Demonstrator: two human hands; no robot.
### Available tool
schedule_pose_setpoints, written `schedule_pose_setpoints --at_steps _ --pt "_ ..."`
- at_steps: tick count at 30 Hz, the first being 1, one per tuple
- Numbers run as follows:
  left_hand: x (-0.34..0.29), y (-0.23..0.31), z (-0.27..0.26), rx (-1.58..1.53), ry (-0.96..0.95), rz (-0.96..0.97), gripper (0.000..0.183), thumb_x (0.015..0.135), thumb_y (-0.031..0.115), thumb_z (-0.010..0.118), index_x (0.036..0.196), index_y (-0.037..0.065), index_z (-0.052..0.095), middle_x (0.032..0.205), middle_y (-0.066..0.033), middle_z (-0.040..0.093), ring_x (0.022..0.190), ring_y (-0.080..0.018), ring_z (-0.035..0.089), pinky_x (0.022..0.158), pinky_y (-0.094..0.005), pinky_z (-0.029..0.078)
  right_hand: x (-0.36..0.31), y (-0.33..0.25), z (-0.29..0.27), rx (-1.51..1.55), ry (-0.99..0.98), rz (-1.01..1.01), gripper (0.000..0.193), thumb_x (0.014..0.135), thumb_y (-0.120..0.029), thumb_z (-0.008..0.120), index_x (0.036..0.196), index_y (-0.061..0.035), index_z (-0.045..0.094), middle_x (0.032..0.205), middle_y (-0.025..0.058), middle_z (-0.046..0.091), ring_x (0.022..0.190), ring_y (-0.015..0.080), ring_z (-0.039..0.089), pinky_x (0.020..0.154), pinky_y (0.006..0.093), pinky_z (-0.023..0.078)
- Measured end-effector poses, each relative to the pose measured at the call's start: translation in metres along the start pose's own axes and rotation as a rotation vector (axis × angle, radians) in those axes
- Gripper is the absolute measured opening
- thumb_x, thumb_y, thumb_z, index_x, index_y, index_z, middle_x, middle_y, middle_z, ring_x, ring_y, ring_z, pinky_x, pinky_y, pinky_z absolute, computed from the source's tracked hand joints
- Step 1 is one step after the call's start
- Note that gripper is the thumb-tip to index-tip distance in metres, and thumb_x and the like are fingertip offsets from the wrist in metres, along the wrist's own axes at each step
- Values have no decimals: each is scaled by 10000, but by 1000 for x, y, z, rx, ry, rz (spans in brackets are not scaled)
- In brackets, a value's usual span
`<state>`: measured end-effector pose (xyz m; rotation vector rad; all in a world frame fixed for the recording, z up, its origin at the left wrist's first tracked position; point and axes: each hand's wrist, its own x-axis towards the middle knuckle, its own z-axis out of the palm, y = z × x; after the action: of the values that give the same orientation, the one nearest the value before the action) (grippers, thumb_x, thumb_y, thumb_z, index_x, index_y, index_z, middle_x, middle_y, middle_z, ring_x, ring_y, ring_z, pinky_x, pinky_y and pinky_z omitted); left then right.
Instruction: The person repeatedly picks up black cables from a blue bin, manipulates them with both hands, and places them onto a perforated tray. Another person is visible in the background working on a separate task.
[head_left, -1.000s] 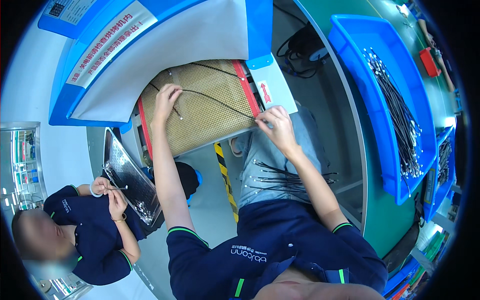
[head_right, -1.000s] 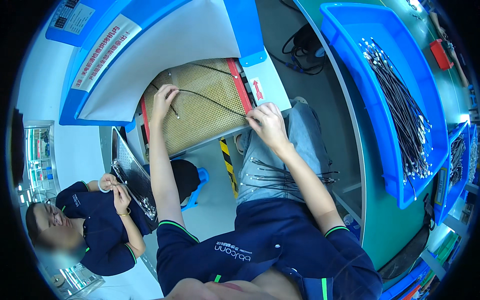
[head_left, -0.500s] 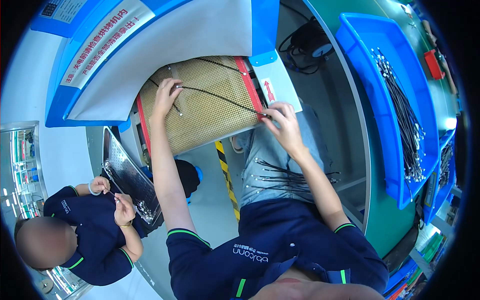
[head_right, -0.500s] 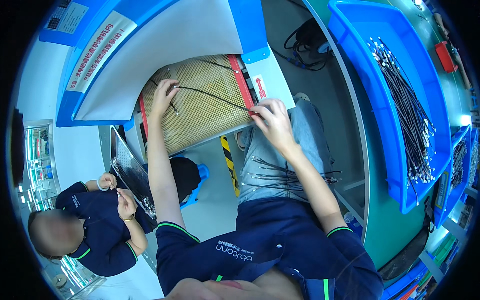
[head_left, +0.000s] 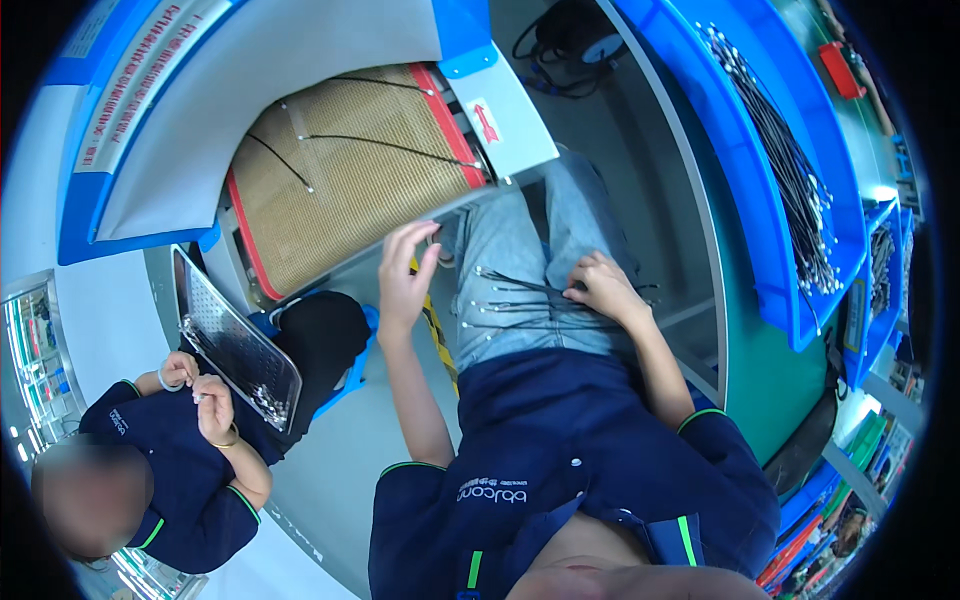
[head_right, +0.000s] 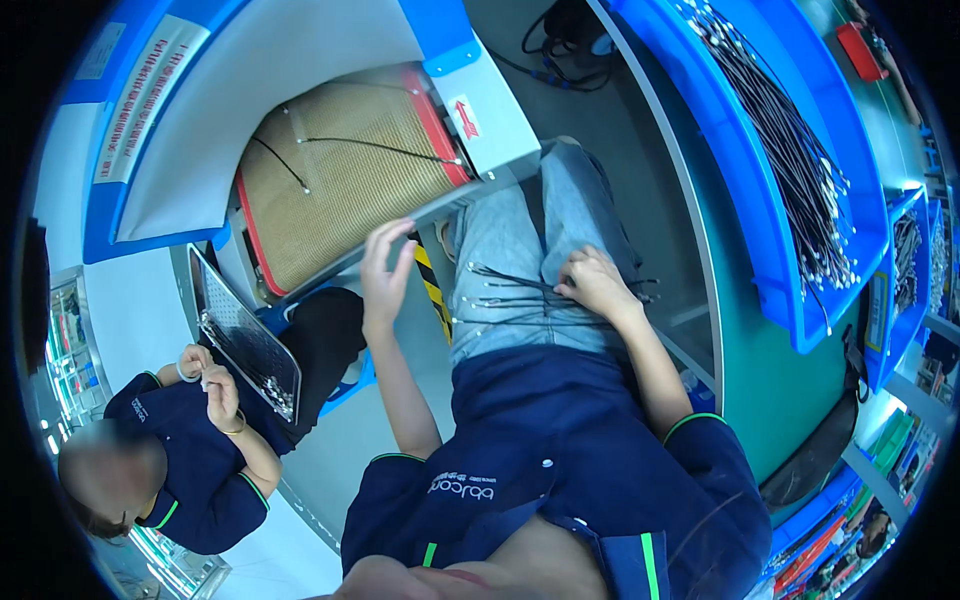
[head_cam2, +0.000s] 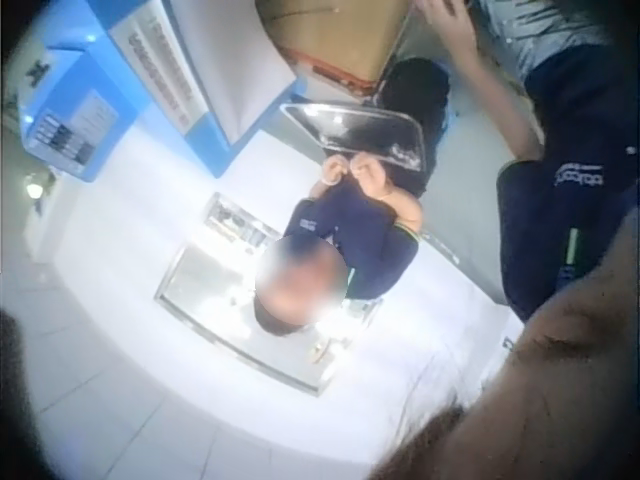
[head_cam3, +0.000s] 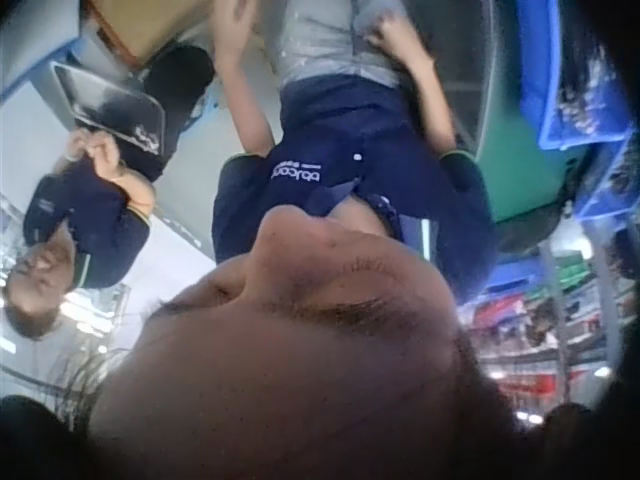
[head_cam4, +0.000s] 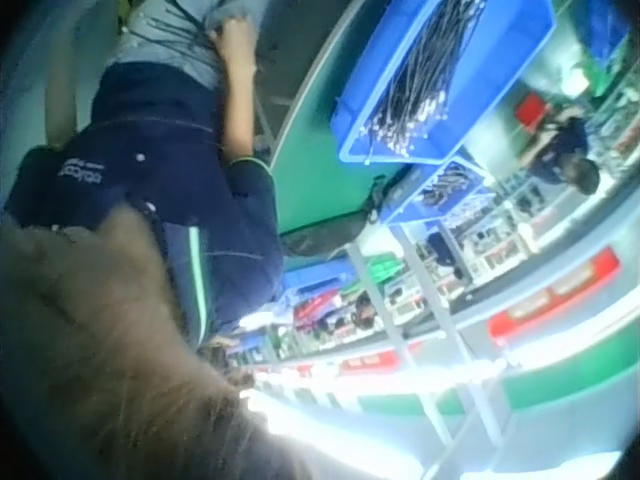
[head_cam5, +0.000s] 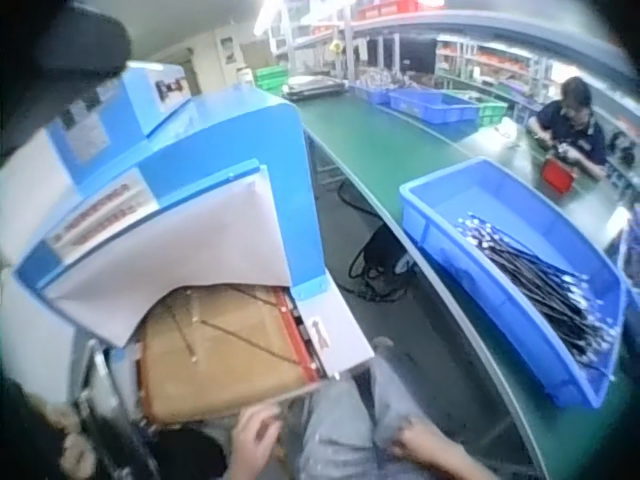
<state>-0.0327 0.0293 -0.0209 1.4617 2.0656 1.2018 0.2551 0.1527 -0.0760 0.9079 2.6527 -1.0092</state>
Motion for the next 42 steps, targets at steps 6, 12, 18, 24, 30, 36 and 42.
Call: schedule_pose_setpoints --at_steps 6,12,18,24,30,36,42 --pt "-53 -15 50 -73 -218 -176 259 879 97 588 1131 41 600 1141 -127 591 1101 -281 545 948 -352 412 1 2 7 -6 20 -19 150 717 -176 735 806 -64 693 902 105 651 948 290 591 886 400 446" --pt "-67 -21 69 -32 -289 -168 292 905 116 552 1189 48 562 1173 -135 560 1122 -317 507 971 -380 391 -5 3 -2 158 8 -27 113 750 -120 678 811 -29 650 835 121 629 832 297 608 770 391 474" --pt "-70 -27 72 -42 -333 -194 277 902 131 571 1164 39 575 1097 -144 579 1038 -320 548 904 -370 431 -12 9 -11 437 32 -55 116 787 -103 650 850 -9 625 798 116 634 765 248 626 727 348 490" --pt "-66 -23 62 -47 -382 -203 197 904 118 568 1062 9 613 955 -156 599 822 -307 599 735 -366 468 -13 9 -18 571 -33 81 149 799 -118 649 909 -19 629 798 121 644 734 238 628 702 348 489" --pt "-63 -15 63 -55 -471 -201 195 903 124 571 1043 1 631 881 -159 616 775 -313 598 708 -370 465 -8 -15 -24 478 145 -132 206 813 -148 659 1009 -85 651 856 98 645 783 276 639 705 370 496" --pt "-52 18 72 -107 -487 -33 200 886 128 597 1034 0 636 882 -157 643 805 -308 617 703 -380 478 5 -42 -17 336 233 -304 166 788 -126 689 946 -75 682 889 77 644 760 276 635 669 352 513" --pt "-50 32 67 -75 -393 2 182 843 123 652 977 1 635 851 -130 649 780 -285 621 670 -375 483 8 -47 -23 345 266 -353 115 783 -140 695 875 -71 700 851 52 654 723 246 639 638 336 513"
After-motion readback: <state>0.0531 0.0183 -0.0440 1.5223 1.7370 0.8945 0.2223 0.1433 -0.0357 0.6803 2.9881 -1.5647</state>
